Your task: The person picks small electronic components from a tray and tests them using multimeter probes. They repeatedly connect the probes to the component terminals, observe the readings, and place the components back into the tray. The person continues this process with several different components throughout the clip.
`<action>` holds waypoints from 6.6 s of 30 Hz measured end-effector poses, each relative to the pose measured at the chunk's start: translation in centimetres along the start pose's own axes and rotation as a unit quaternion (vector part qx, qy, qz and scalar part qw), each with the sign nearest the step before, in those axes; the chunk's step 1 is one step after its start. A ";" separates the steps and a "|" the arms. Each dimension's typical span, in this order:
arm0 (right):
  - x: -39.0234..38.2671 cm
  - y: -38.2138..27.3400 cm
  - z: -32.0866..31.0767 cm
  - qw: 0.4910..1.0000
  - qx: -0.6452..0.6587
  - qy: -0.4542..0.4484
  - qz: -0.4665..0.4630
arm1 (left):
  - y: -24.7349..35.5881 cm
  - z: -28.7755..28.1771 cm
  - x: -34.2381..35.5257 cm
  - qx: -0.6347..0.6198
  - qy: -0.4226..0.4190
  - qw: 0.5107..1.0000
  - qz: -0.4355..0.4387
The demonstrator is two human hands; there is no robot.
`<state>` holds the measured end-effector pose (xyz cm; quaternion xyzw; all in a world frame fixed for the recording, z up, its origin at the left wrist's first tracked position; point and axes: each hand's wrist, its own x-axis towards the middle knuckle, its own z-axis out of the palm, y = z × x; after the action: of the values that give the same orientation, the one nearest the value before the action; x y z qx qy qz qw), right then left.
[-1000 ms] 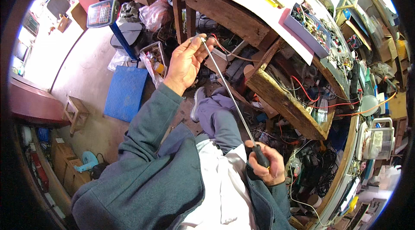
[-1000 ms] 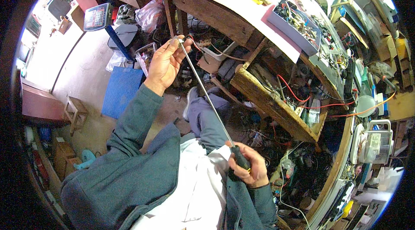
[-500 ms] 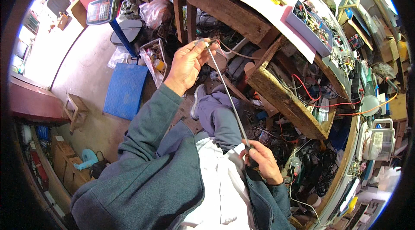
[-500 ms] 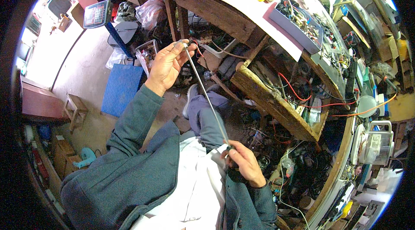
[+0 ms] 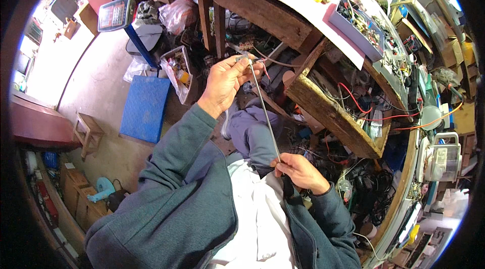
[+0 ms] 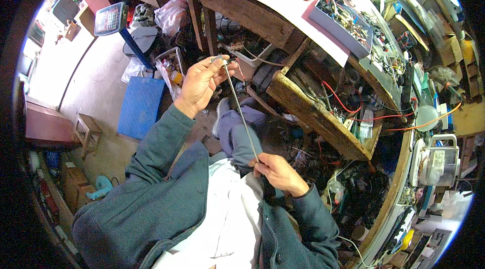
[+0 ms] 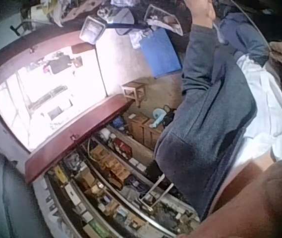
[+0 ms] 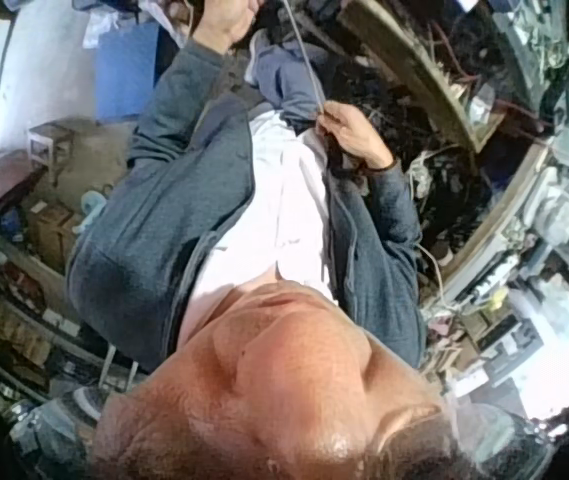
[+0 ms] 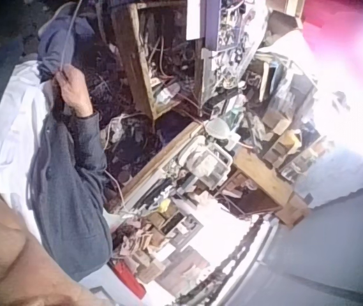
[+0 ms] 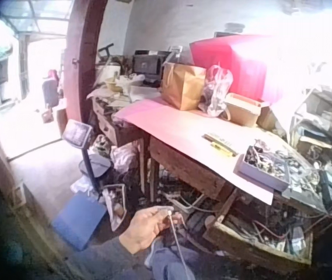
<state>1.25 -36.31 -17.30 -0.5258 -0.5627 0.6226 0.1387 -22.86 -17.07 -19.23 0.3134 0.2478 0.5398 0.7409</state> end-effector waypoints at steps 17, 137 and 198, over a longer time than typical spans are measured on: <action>1.3 -2.9 -3.5 0.997 -0.032 -0.036 0.059 | -0.2 -0.8 -0.3 -0.071 -0.011 0.997 -0.004; -2.0 -2.3 2.1 0.938 -0.188 0.247 -0.152 | -2.9 0.2 -2.9 -0.261 0.020 0.965 -0.026; -0.9 0.7 1.0 0.974 0.224 0.014 0.007 | -4.7 0.0 -1.5 -0.095 0.035 0.993 0.053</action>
<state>1.13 -37.80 -17.66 -0.4938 -0.4030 0.7267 0.2564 -20.29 -19.50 -22.64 0.2353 0.2042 0.6096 0.7289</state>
